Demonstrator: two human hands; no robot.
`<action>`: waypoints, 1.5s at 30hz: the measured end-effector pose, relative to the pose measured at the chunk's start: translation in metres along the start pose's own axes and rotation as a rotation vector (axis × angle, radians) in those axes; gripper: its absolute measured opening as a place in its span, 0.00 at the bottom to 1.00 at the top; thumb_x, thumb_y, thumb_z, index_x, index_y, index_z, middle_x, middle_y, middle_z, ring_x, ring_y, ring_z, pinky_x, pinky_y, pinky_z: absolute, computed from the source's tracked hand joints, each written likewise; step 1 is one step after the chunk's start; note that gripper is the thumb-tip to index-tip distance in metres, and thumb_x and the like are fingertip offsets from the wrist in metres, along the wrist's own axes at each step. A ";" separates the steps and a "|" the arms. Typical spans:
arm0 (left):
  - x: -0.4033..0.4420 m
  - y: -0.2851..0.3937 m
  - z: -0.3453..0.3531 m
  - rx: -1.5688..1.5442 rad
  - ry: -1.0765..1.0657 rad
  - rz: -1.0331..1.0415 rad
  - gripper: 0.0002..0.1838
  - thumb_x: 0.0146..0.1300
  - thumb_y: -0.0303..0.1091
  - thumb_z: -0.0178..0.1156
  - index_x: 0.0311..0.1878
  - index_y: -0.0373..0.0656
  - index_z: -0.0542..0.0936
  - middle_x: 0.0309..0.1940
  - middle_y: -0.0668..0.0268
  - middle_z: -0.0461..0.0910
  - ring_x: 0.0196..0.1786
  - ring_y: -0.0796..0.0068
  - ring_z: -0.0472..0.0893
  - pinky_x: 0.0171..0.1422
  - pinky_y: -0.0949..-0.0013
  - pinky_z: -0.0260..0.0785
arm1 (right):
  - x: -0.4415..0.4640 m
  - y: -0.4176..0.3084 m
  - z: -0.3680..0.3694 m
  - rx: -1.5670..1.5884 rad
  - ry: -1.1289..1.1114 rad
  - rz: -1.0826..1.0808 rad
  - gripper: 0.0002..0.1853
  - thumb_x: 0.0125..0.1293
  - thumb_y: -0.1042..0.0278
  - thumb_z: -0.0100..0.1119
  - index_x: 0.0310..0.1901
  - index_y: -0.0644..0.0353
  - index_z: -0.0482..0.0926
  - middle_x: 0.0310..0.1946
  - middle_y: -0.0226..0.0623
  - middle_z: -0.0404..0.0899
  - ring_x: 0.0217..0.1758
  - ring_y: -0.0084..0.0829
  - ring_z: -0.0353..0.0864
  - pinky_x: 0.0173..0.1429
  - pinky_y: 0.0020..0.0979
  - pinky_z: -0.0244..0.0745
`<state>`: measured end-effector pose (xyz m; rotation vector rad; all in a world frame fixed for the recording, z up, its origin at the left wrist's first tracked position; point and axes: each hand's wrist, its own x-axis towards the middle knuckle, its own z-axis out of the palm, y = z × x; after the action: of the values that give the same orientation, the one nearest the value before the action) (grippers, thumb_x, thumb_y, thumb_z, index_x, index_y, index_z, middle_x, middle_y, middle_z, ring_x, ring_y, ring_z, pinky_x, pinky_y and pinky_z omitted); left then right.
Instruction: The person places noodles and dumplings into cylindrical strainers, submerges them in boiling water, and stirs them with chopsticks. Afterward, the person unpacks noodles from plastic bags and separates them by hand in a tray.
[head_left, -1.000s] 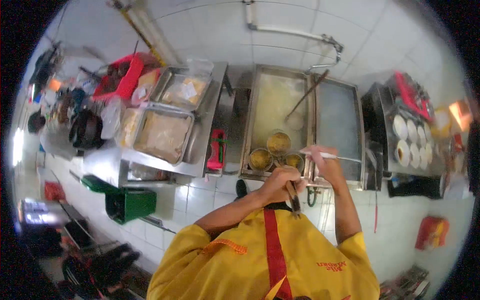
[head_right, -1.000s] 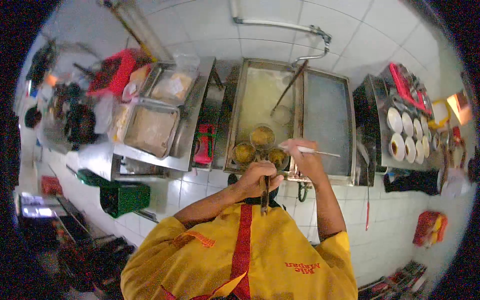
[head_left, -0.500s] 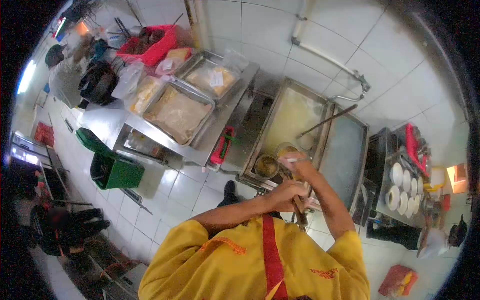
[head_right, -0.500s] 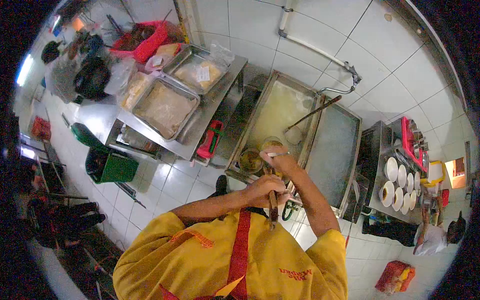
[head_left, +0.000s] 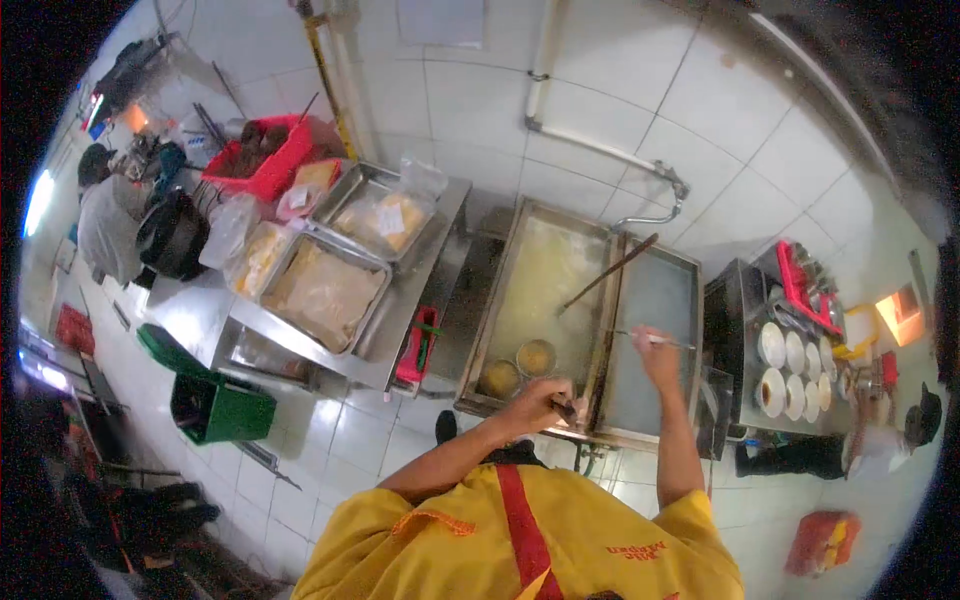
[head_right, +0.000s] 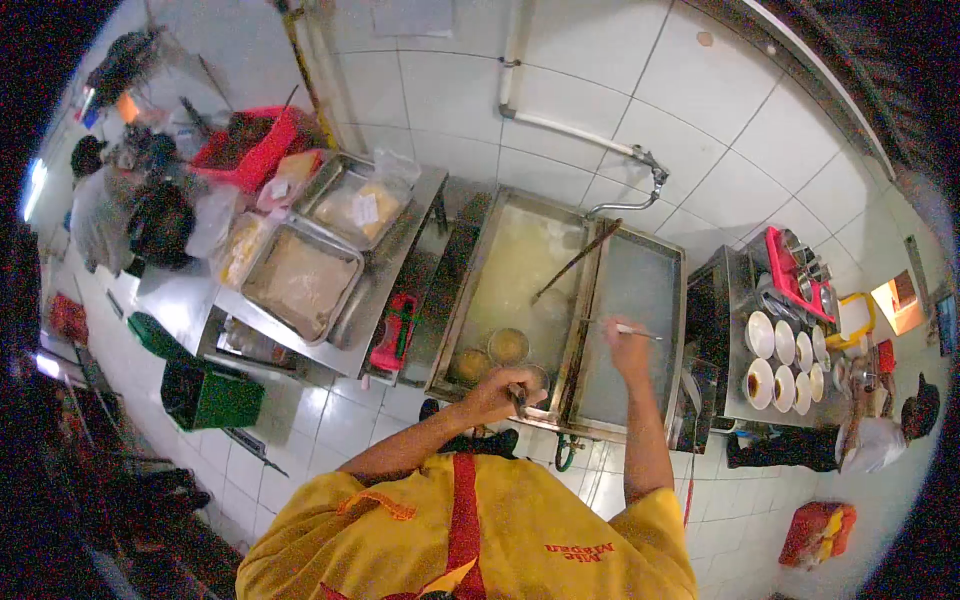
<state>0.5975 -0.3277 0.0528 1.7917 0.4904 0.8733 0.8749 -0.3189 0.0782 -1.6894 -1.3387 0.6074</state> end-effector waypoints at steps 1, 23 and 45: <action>0.000 -0.004 0.001 -0.170 -0.009 -0.051 0.10 0.58 0.29 0.65 0.28 0.39 0.72 0.23 0.66 0.69 0.28 0.78 0.69 0.33 0.71 0.62 | 0.003 0.018 0.010 -0.038 0.036 -0.154 0.15 0.67 0.59 0.52 0.36 0.64 0.82 0.24 0.39 0.81 0.29 0.29 0.79 0.34 0.32 0.73; -0.083 0.011 -0.118 0.002 0.596 -0.492 0.12 0.68 0.35 0.52 0.45 0.35 0.77 0.35 0.64 0.79 0.40 0.77 0.77 0.45 0.73 0.69 | 0.063 0.099 0.087 0.181 -0.150 0.062 0.19 0.67 0.57 0.50 0.28 0.65 0.79 0.19 0.37 0.79 0.21 0.32 0.77 0.30 0.33 0.72; 0.217 0.023 -0.025 0.101 0.341 0.049 0.27 0.70 0.45 0.48 0.15 0.41 0.63 0.11 0.72 0.59 0.18 0.81 0.58 0.22 0.67 0.48 | -0.032 -0.029 0.006 0.145 0.257 -0.031 0.13 0.64 0.62 0.56 0.36 0.65 0.81 0.31 0.50 0.81 0.34 0.45 0.82 0.40 0.36 0.75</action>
<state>0.7185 -0.1729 0.1505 1.7573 0.7220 1.2161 0.8451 -0.3454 0.0958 -1.5675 -1.1092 0.4415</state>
